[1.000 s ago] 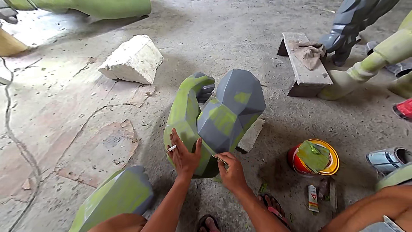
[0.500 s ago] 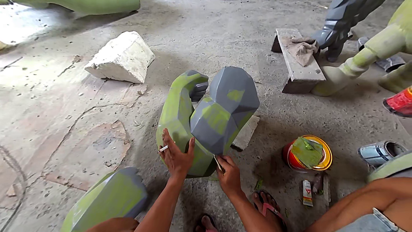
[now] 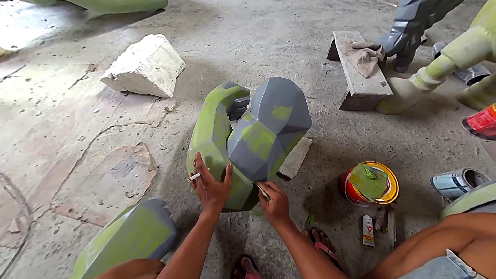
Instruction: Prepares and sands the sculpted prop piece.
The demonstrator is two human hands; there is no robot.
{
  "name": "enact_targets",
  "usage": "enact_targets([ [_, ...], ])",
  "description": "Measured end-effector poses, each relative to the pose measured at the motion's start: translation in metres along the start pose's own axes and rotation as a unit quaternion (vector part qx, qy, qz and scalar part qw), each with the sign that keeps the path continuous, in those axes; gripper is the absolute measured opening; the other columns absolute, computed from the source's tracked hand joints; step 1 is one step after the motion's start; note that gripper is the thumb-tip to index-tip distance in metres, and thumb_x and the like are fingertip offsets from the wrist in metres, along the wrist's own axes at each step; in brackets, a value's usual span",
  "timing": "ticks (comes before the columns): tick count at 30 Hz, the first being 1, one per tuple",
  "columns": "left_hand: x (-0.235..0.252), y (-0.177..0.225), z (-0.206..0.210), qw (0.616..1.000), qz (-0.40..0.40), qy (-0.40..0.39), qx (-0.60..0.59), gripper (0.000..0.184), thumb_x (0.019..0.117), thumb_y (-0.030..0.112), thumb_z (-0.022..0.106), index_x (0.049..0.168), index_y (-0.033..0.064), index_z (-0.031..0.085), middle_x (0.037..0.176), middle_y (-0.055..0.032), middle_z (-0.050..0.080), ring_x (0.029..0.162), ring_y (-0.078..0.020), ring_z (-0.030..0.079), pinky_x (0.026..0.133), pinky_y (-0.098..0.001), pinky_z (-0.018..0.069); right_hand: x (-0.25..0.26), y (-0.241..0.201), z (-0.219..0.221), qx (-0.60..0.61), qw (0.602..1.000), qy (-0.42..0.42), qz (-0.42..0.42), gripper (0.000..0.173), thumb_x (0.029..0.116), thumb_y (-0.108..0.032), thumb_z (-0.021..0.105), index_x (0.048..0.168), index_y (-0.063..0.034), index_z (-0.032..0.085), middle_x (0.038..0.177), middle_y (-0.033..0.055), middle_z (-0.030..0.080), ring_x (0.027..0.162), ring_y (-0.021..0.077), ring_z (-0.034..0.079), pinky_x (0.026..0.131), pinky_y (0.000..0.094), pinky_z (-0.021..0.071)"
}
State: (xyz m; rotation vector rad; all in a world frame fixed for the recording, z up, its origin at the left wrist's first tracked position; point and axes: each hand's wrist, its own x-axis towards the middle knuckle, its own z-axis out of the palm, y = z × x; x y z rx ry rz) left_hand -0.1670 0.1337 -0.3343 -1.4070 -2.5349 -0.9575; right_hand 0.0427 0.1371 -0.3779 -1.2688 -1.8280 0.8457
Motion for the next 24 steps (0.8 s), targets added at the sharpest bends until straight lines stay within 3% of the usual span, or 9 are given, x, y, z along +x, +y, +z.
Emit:
enact_targets([
  [4,0.000,-0.001,0.001,1.000,0.002,0.007,0.001,0.100,0.0914,0.070,0.056,0.165,0.0134,0.018,0.169,-0.0113,0.027,0.154,-0.0295,0.030,0.124,-0.0608,0.0203,-0.010,-0.006,0.003,0.025,0.999,-0.005,0.025,0.028,0.0997,-0.024,0.058,0.119,-0.0254,0.078,0.111,-0.0053,0.073,0.101,0.0054,0.068,0.088,0.0314,0.0597],
  [9,0.001,-0.002,0.002,1.000,0.002,0.005,0.005,0.101,0.0908,0.071,0.055,0.165,0.0150,0.017,0.169,-0.0099,0.027,0.154,-0.0285,0.030,0.124,-0.0598,0.0204,-0.016,0.005,-0.006,0.062,0.998,-0.003,-0.012,0.027,0.1003,-0.022,0.057,0.119,-0.0226,0.077,0.116,-0.0056,0.073,0.106,0.0039,0.068,0.090,0.0294,0.0604],
  [13,0.000,-0.003,0.000,1.000,-0.006,0.003,0.003,0.101,0.0905,0.071,0.056,0.165,0.0153,0.017,0.169,-0.0089,0.027,0.154,-0.0282,0.030,0.124,-0.0590,0.0204,-0.016,0.017,-0.014,0.085,0.995,0.036,0.021,0.027,0.0939,-0.014,0.060,0.112,-0.0170,0.079,0.110,-0.0032,0.074,0.104,0.0059,0.069,0.091,0.0305,0.0603],
  [19,0.000,-0.001,0.000,1.000,-0.004,-0.002,0.004,0.101,0.0911,0.071,0.055,0.165,0.0139,0.017,0.169,-0.0089,0.027,0.155,-0.0289,0.028,0.124,-0.0599,0.0204,-0.017,0.018,0.004,0.073,0.996,0.040,0.025,0.030,0.0971,-0.012,0.059,0.121,-0.0176,0.076,0.116,-0.0013,0.072,0.107,0.0063,0.068,0.095,0.0293,0.0593],
  [24,0.001,0.001,0.000,1.000,-0.011,0.000,0.004,0.101,0.0909,0.071,0.055,0.166,0.0154,0.017,0.169,-0.0083,0.026,0.155,-0.0270,0.027,0.124,-0.0597,0.0190,-0.024,0.015,0.007,0.063,0.998,0.011,0.020,0.034,0.0929,-0.012,0.064,0.123,-0.0212,0.076,0.113,-0.0033,0.072,0.101,0.0047,0.068,0.088,0.0283,0.0604],
])
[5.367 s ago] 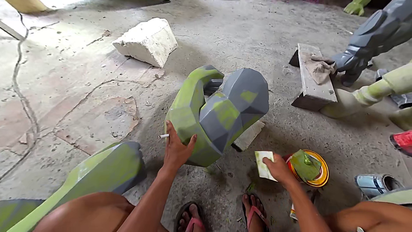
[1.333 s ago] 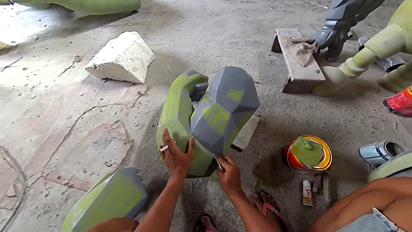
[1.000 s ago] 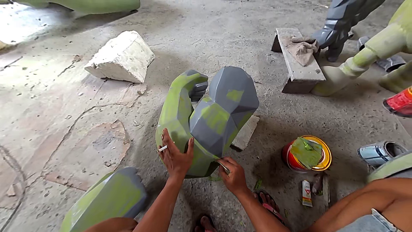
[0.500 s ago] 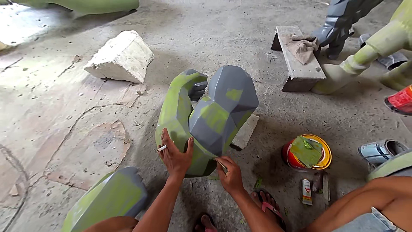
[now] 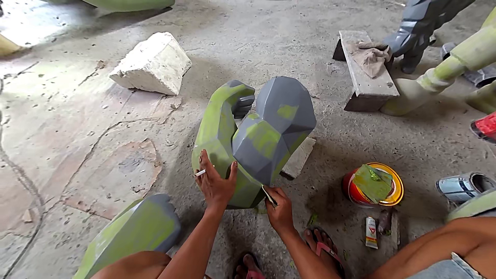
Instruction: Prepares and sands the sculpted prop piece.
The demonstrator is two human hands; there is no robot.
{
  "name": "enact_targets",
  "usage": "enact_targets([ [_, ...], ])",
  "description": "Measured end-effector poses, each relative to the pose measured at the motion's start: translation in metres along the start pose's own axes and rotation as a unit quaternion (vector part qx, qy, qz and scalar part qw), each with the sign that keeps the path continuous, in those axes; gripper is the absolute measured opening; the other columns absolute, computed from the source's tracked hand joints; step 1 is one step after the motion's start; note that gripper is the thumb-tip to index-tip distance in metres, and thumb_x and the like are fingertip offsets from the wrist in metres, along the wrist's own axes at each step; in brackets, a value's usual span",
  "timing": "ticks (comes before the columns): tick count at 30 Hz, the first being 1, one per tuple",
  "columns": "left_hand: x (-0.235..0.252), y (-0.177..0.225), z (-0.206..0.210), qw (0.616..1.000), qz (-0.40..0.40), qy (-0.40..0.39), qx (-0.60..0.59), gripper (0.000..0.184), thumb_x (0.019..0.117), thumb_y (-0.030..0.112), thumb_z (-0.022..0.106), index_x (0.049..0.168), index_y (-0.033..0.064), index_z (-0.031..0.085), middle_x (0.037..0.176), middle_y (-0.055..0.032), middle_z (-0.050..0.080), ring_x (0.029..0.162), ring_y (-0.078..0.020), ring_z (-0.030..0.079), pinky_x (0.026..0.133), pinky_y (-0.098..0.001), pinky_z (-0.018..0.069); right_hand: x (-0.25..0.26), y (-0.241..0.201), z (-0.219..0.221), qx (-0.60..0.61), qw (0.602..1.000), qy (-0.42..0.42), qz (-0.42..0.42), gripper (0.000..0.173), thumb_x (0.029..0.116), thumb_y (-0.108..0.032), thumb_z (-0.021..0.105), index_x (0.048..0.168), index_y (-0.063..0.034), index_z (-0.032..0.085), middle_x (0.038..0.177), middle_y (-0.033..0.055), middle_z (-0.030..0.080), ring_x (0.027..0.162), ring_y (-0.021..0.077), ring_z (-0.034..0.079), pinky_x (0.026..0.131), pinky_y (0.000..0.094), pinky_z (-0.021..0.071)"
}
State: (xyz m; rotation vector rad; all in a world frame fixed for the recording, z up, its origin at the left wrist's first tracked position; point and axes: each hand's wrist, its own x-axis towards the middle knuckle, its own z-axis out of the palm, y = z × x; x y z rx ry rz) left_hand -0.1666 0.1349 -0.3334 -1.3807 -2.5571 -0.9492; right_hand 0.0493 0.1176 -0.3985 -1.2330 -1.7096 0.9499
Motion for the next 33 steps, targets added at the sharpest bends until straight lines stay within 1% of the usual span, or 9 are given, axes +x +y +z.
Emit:
enact_targets([
  [4,0.000,-0.001,0.001,1.000,0.008,0.007,0.002,0.100,0.0914,0.071,0.055,0.166,0.0153,0.017,0.169,-0.0077,0.027,0.155,-0.0270,0.028,0.124,-0.0600,0.0203,0.000,0.011,-0.011,0.009,0.999,-0.028,-0.035,0.030,0.0946,-0.015,0.060,0.118,-0.0222,0.078,0.116,-0.0049,0.073,0.105,0.0041,0.068,0.089,0.0279,0.0601],
  [7,0.001,-0.001,0.002,1.000,0.011,0.018,-0.003,0.101,0.0910,0.070,0.056,0.165,0.0132,0.018,0.168,-0.0107,0.028,0.154,-0.0299,0.030,0.123,-0.0619,0.0218,0.009,0.004,-0.010,0.034,0.998,0.032,-0.047,0.030,0.0941,-0.010,0.061,0.118,-0.0146,0.078,0.116,-0.0002,0.073,0.105,0.0068,0.069,0.091,0.0284,0.0610],
  [9,-0.001,-0.002,0.002,1.000,0.010,0.023,-0.001,0.101,0.0904,0.070,0.058,0.165,0.0132,0.019,0.168,-0.0117,0.029,0.153,-0.0305,0.032,0.123,-0.0621,0.0233,0.014,-0.004,-0.003,0.024,0.998,0.040,-0.043,0.031,0.0942,-0.009,0.061,0.121,-0.0138,0.077,0.117,0.0001,0.073,0.107,0.0067,0.069,0.092,0.0279,0.0604],
  [13,-0.001,-0.002,0.004,0.999,0.012,0.035,-0.011,0.100,0.0903,0.068,0.061,0.165,0.0138,0.020,0.167,-0.0102,0.031,0.153,-0.0275,0.033,0.124,-0.0598,0.0233,0.017,-0.012,0.005,0.001,0.999,0.011,-0.031,0.036,0.0928,-0.010,0.060,0.122,-0.0210,0.077,0.117,-0.0015,0.071,0.106,0.0059,0.067,0.090,0.0286,0.0599],
  [20,0.000,-0.001,0.007,0.998,-0.001,0.050,-0.026,0.101,0.0897,0.070,0.061,0.165,0.0159,0.020,0.168,-0.0062,0.031,0.154,-0.0246,0.031,0.125,-0.0591,0.0233,0.019,-0.023,-0.020,0.017,0.992,-0.088,-0.083,0.031,0.0965,-0.012,0.053,0.118,-0.0158,0.076,0.114,-0.0022,0.072,0.103,0.0053,0.068,0.088,0.0283,0.0607],
  [23,-0.001,-0.005,0.008,0.997,0.009,0.064,-0.044,0.095,0.0935,0.068,0.057,0.165,0.0146,0.022,0.167,-0.0084,0.032,0.153,-0.0241,0.033,0.125,-0.0585,0.0243,0.038,-0.054,-0.021,-0.040,0.994,-0.035,-0.093,0.033,0.0968,-0.014,0.054,0.122,-0.0128,0.074,0.113,0.0004,0.073,0.101,0.0071,0.070,0.087,0.0296,0.0613],
  [25,-0.002,-0.005,0.007,0.996,0.007,0.062,-0.057,0.091,0.0961,0.067,0.052,0.165,0.0159,0.021,0.167,-0.0071,0.032,0.153,-0.0224,0.034,0.125,-0.0571,0.0235,0.054,-0.076,-0.019,-0.115,0.990,-0.038,-0.077,0.030,0.0985,-0.018,0.055,0.121,-0.0147,0.075,0.110,0.0002,0.074,0.098,0.0094,0.071,0.086,0.0332,0.0615],
  [28,-0.001,-0.005,0.004,0.996,0.004,0.054,-0.078,0.091,0.0970,0.067,0.050,0.165,0.0160,0.020,0.168,-0.0061,0.031,0.153,-0.0215,0.033,0.126,-0.0577,0.0222,0.076,-0.103,-0.013,-0.208,0.972,-0.096,-0.059,0.031,0.0999,-0.020,0.054,0.123,-0.0159,0.075,0.108,0.0027,0.075,0.095,0.0165,0.072,0.083,0.0400,0.0611],
  [33,-0.001,-0.008,0.005,0.992,0.009,0.063,-0.109,0.083,0.1002,0.063,0.046,0.165,0.0171,0.021,0.169,-0.0038,0.029,0.152,-0.0204,0.034,0.125,-0.0585,0.0231,0.096,-0.128,-0.002,-0.314,0.929,-0.192,-0.035,0.032,0.0999,-0.019,0.052,0.123,-0.0142,0.074,0.108,0.0059,0.072,0.094,0.0210,0.071,0.082,0.0409,0.0600],
])
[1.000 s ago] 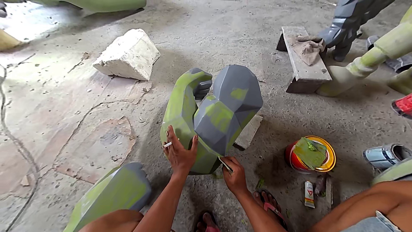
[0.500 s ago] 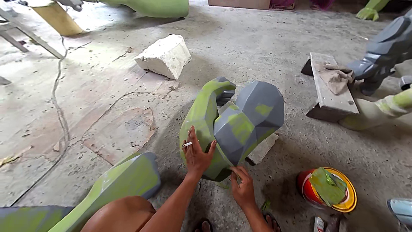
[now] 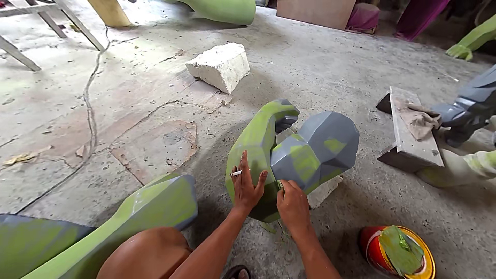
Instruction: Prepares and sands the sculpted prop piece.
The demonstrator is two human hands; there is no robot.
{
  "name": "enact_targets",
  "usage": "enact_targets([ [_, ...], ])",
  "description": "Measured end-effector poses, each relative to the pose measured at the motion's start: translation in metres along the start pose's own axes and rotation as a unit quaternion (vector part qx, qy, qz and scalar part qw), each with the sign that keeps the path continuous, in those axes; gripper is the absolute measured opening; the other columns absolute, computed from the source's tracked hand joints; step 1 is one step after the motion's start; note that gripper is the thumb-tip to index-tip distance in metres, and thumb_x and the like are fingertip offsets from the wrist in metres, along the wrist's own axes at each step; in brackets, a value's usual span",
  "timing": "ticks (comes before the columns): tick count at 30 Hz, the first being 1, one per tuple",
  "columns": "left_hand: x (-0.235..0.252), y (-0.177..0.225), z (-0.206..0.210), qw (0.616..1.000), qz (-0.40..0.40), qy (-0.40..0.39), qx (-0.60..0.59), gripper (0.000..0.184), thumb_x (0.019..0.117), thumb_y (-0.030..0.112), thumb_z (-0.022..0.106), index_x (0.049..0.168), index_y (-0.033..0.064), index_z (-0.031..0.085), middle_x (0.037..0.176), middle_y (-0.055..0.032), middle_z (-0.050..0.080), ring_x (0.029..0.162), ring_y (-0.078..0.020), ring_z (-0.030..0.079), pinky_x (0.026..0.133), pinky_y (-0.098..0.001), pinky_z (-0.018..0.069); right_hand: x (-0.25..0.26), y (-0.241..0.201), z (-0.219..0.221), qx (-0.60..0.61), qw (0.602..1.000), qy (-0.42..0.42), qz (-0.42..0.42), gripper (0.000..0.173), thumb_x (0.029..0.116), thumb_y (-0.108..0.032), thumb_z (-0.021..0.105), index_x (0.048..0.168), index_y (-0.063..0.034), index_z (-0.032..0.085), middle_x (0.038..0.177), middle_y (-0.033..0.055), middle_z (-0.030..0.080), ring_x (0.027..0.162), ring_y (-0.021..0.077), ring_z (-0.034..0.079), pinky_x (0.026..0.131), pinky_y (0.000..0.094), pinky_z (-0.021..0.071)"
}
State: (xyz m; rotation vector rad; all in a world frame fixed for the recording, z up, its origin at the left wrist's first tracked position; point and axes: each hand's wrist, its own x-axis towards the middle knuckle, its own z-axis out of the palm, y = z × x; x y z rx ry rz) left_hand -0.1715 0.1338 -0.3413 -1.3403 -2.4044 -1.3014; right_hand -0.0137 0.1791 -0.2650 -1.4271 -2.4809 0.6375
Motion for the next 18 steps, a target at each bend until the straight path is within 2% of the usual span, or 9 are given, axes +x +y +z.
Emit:
enact_targets([
  [4,0.001,0.001,0.000,1.000,-0.008,0.007,-0.007,0.085,0.0996,0.064,0.045,0.164,0.0138,0.023,0.167,-0.0060,0.032,0.152,-0.0218,0.035,0.125,-0.0608,0.0218,0.005,-0.005,-0.011,0.011,0.997,-0.076,0.019,0.034,0.0994,-0.023,0.050,0.124,-0.0167,0.073,0.112,0.0043,0.071,0.100,0.0206,0.070,0.087,0.0444,0.0573],
  [7,0.002,0.004,-0.001,1.000,-0.011,0.000,-0.014,0.085,0.0994,0.065,0.044,0.165,0.0160,0.022,0.168,-0.0035,0.031,0.154,-0.0195,0.031,0.127,-0.0622,0.0176,0.005,0.014,-0.008,0.088,0.994,-0.062,-0.011,0.035,0.0981,-0.025,0.050,0.123,-0.0161,0.073,0.112,0.0023,0.073,0.101,0.0171,0.070,0.090,0.0433,0.0576],
  [10,0.000,0.006,-0.002,1.000,-0.001,-0.007,-0.025,0.083,0.0998,0.066,0.041,0.165,0.0188,0.022,0.168,-0.0003,0.030,0.155,-0.0164,0.029,0.127,-0.0623,0.0164,0.008,0.031,-0.012,0.189,0.982,-0.020,-0.019,0.031,0.0967,-0.025,0.054,0.116,-0.0146,0.075,0.101,0.0001,0.075,0.092,0.0105,0.071,0.085,0.0371,0.0596],
  [13,-0.002,0.005,-0.002,0.999,0.012,-0.010,-0.038,0.081,0.1010,0.067,0.036,0.165,0.0196,0.022,0.169,0.0012,0.029,0.155,-0.0152,0.028,0.127,-0.0629,0.0164,0.016,0.026,-0.020,0.150,0.988,0.031,-0.017,0.030,0.0989,-0.025,0.054,0.116,-0.0146,0.076,0.101,0.0022,0.074,0.090,0.0145,0.070,0.083,0.0409,0.0593],
  [16,-0.002,0.003,-0.001,0.999,0.017,-0.009,-0.048,0.080,0.1011,0.066,0.034,0.166,0.0204,0.022,0.169,0.0023,0.029,0.154,-0.0150,0.029,0.126,-0.0640,0.0163,0.027,0.008,-0.023,0.066,0.998,0.006,-0.020,0.031,0.1017,-0.023,0.053,0.121,-0.0115,0.074,0.109,0.0071,0.073,0.100,0.0220,0.070,0.090,0.0467,0.0578],
  [18,-0.001,-0.001,0.001,0.999,0.022,0.002,-0.048,0.080,0.1011,0.066,0.034,0.165,0.0189,0.024,0.168,0.0008,0.032,0.153,-0.0170,0.033,0.125,-0.0644,0.0179,0.033,-0.010,-0.019,0.002,1.000,-0.011,-0.015,0.029,0.1016,-0.021,0.054,0.119,-0.0114,0.075,0.106,0.0084,0.072,0.097,0.0239,0.070,0.085,0.0461,0.0586],
])
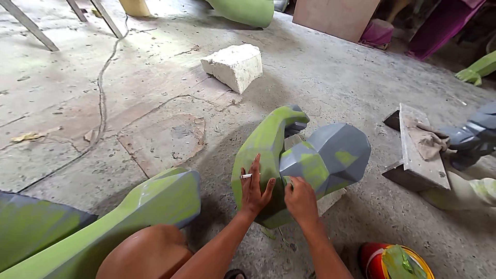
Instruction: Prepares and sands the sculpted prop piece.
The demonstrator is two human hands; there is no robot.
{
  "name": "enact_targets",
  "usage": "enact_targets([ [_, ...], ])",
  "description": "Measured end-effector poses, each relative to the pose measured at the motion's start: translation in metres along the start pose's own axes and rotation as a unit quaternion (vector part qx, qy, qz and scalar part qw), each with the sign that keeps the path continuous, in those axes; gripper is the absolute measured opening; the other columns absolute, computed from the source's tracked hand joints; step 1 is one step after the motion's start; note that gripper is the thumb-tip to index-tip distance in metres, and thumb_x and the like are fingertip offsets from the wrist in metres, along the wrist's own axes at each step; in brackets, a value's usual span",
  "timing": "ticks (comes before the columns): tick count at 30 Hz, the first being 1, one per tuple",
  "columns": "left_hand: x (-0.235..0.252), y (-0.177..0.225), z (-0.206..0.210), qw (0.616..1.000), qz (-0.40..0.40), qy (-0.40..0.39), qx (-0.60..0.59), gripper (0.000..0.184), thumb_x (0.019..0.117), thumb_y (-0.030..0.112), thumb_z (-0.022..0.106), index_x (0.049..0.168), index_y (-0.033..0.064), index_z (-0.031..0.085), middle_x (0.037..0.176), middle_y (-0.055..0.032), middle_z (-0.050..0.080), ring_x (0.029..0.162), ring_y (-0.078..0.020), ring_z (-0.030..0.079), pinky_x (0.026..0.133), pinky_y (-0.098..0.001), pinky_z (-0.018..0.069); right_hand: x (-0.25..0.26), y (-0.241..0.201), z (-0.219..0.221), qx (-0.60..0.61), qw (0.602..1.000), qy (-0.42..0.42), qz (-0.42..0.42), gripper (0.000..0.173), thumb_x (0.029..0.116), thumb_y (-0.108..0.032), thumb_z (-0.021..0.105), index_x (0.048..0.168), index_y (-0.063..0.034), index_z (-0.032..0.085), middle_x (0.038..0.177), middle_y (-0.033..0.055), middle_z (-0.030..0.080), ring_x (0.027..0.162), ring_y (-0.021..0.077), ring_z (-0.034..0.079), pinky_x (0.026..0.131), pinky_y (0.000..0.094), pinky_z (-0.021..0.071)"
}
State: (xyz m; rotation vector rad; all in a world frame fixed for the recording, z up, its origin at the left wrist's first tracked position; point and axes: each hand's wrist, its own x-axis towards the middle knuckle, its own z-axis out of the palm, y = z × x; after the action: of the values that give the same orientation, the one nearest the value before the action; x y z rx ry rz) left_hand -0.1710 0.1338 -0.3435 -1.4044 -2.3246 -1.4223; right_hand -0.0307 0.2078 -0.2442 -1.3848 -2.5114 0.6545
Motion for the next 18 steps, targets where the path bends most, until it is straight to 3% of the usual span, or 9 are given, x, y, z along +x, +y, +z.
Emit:
enact_targets([
  [4,0.000,-0.007,0.003,1.000,-0.008,0.003,-0.011,0.083,0.1004,0.070,0.033,0.165,0.0199,0.022,0.168,0.0004,0.032,0.152,-0.0190,0.035,0.124,-0.0650,0.0182,0.008,-0.025,0.006,-0.064,0.996,-0.044,0.035,0.028,0.1011,-0.016,0.052,0.118,-0.0089,0.073,0.111,0.0114,0.068,0.098,0.0268,0.070,0.083,0.0448,0.0582],
  [9,0.000,-0.007,0.002,0.999,-0.021,-0.006,-0.025,0.083,0.1001,0.070,0.034,0.166,0.0219,0.020,0.168,0.0030,0.030,0.153,-0.0152,0.032,0.126,-0.0628,0.0152,0.008,-0.030,0.000,-0.027,0.995,-0.087,0.040,0.029,0.1013,-0.017,0.053,0.122,-0.0078,0.071,0.114,0.0109,0.068,0.104,0.0270,0.068,0.089,0.0461,0.0563],
  [15,0.000,-0.001,0.000,0.999,-0.021,0.009,-0.026,0.080,0.1006,0.068,0.035,0.165,0.0209,0.023,0.167,0.0035,0.032,0.152,-0.0150,0.033,0.126,-0.0611,0.0193,0.007,0.006,0.000,0.078,0.995,-0.052,-0.039,0.032,0.1028,-0.026,0.049,0.114,-0.0102,0.074,0.105,0.0052,0.072,0.096,0.0189,0.069,0.088,0.0431,0.0571],
  [18,0.000,0.000,-0.001,1.000,-0.022,0.003,-0.019,0.081,0.1004,0.068,0.035,0.165,0.0208,0.024,0.167,0.0036,0.032,0.152,-0.0146,0.034,0.126,-0.0616,0.0197,0.010,0.005,-0.010,0.055,0.998,-0.021,-0.030,0.030,0.1020,-0.024,0.053,0.114,-0.0073,0.075,0.106,0.0087,0.073,0.099,0.0231,0.070,0.090,0.0470,0.0568],
])
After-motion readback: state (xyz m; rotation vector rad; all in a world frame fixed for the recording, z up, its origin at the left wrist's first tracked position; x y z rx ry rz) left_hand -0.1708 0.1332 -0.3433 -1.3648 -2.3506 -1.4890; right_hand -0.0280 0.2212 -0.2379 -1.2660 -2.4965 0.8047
